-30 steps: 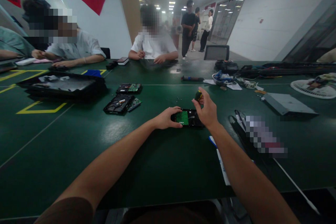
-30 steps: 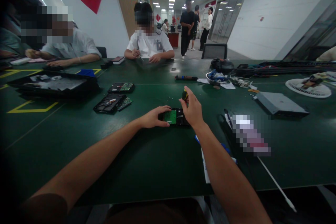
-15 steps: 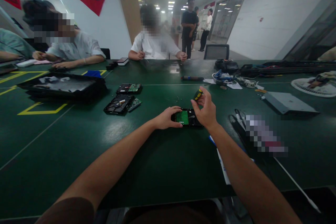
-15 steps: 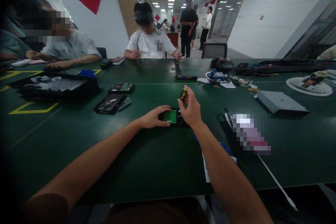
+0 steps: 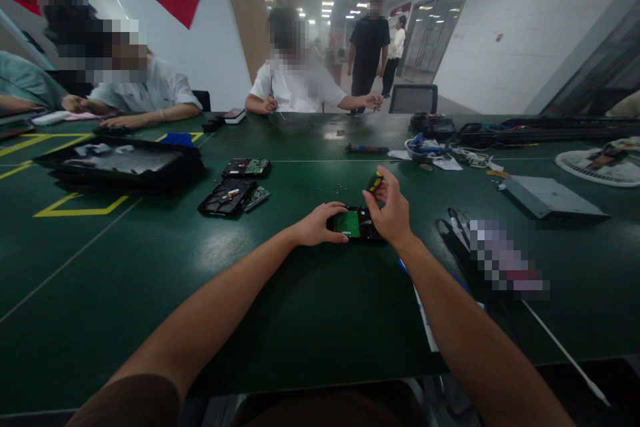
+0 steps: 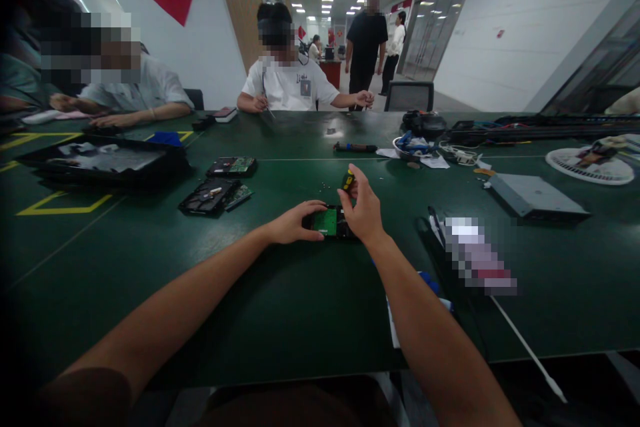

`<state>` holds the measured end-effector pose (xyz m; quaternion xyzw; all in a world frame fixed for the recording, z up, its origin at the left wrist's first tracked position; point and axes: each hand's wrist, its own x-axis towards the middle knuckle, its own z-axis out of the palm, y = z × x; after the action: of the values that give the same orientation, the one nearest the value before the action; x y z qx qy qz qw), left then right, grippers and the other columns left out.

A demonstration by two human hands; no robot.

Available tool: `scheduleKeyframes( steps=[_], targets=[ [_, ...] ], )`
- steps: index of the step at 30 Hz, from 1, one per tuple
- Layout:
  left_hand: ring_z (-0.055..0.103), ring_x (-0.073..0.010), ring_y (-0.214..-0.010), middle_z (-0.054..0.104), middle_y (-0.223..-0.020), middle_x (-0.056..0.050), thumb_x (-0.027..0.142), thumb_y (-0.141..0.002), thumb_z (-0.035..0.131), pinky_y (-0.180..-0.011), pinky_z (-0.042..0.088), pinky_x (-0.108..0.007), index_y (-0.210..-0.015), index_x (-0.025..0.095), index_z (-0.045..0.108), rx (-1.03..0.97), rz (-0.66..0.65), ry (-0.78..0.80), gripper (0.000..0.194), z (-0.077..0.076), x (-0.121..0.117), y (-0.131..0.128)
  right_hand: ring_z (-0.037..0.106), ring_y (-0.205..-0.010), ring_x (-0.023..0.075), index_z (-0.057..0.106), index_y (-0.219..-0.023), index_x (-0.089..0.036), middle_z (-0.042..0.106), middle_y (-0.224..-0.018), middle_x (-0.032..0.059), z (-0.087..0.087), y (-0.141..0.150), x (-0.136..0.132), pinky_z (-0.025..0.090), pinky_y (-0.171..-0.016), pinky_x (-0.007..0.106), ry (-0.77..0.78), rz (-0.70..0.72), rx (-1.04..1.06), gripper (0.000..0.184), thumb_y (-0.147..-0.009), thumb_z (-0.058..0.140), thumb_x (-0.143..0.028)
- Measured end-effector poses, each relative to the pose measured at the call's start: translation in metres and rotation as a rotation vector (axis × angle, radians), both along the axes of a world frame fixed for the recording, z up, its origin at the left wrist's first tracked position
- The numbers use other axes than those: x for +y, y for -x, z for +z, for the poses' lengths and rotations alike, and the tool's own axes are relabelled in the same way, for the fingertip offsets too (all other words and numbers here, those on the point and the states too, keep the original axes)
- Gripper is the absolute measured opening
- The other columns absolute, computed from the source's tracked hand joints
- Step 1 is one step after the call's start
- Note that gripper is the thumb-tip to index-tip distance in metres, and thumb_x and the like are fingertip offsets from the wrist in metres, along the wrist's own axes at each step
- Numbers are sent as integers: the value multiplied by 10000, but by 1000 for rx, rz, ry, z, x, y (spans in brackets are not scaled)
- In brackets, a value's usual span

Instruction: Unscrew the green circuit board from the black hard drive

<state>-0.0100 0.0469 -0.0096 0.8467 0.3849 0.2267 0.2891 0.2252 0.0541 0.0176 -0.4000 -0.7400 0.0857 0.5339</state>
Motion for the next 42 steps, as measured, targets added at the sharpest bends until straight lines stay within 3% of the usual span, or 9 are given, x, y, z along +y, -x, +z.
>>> scheduleKeyframes(
  steps=[21,28,37,42],
  targets=[
    [397,-350,-1432,407,-1566,-125,569,-725,791,-1181,334,-518,-1458,240,497,-15,-4,24,856,3,-1,0,712,-988,249,317,-1545,-318,599,-1396,96,2,0,1,629,-901,478,-13,22,-63,663,-943,589,-267],
    [398,-361,-1431,422,-1558,-119,543,-705,812,-1177,334,-538,-1443,253,516,-24,3,27,846,3,-1,-1,713,-1048,257,212,-1592,-293,623,-1355,108,1,1,0,600,-982,495,27,70,-48,704,-963,524,-239],
    [400,-342,-1434,424,-1554,-131,570,-720,799,-1196,324,-502,-1449,223,508,-24,-8,-8,858,1,-1,-1,705,-970,262,336,-1541,-323,645,-1289,94,4,1,0,627,-889,513,-33,2,-99,643,-948,581,-296],
    [405,-343,-1429,416,-1557,-131,581,-724,792,-1187,333,-510,-1455,230,497,-12,1,14,862,2,-1,0,703,-1020,269,299,-1561,-300,632,-1314,108,5,2,-2,605,-946,521,-40,-12,-74,633,-969,524,-290]
  ],
)
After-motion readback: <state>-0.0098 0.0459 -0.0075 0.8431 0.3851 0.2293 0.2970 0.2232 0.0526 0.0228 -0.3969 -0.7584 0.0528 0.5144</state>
